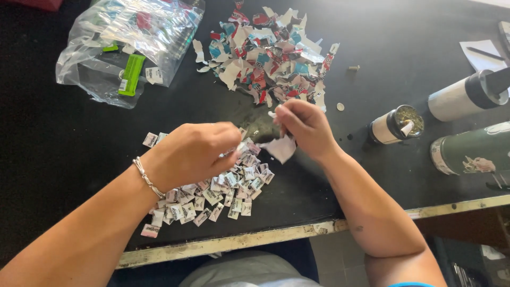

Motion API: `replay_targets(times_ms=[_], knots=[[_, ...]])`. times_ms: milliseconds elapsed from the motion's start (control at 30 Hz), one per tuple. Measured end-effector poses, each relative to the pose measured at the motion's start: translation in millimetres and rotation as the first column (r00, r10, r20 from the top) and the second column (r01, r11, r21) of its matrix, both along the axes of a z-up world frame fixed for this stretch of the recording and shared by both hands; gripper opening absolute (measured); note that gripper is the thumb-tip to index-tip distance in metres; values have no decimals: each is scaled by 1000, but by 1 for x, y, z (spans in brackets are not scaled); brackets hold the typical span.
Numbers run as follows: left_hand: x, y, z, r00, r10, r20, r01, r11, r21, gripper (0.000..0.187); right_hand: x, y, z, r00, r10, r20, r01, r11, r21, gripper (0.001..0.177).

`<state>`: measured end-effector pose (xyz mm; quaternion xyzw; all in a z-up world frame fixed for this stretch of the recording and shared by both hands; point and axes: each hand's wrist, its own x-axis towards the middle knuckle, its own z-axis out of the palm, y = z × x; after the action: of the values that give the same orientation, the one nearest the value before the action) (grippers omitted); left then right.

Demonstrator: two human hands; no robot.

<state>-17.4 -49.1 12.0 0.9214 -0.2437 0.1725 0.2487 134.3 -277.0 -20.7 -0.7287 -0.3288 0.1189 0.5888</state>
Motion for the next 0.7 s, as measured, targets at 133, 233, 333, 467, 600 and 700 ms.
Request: replay_targets(times_ms=[133, 233, 333, 467, 600, 700], knots=[[2, 11, -13, 995, -60, -79, 69, 991, 116, 19, 34, -19, -11, 876, -175, 449, 294, 933, -209, 23], [0, 12, 7, 998, -59, 32, 55, 990, 127, 14, 41, -22, -4, 798, -293, 526, 441, 880, -179, 25], [-16, -5, 60, 973, -149, 176, 170, 979, -115, 25, 29, -15, 14, 833, -303, 463, 428, 883, -193, 18], [-38, -13, 89, 945, -148, 292, 236, 927, -293, 78, 36, -17, -3, 843, -253, 475, 433, 843, -319, 24], [-50, -19, 89, 964, -64, 260, 160, 917, -366, 73, 26, -11, 5, 854, -193, 483, 353, 897, -266, 29], [-43, -20, 94, 968, -33, 250, 138, 899, -415, 69, 22, -9, 8, 851, -199, 486, 356, 899, -256, 27]])
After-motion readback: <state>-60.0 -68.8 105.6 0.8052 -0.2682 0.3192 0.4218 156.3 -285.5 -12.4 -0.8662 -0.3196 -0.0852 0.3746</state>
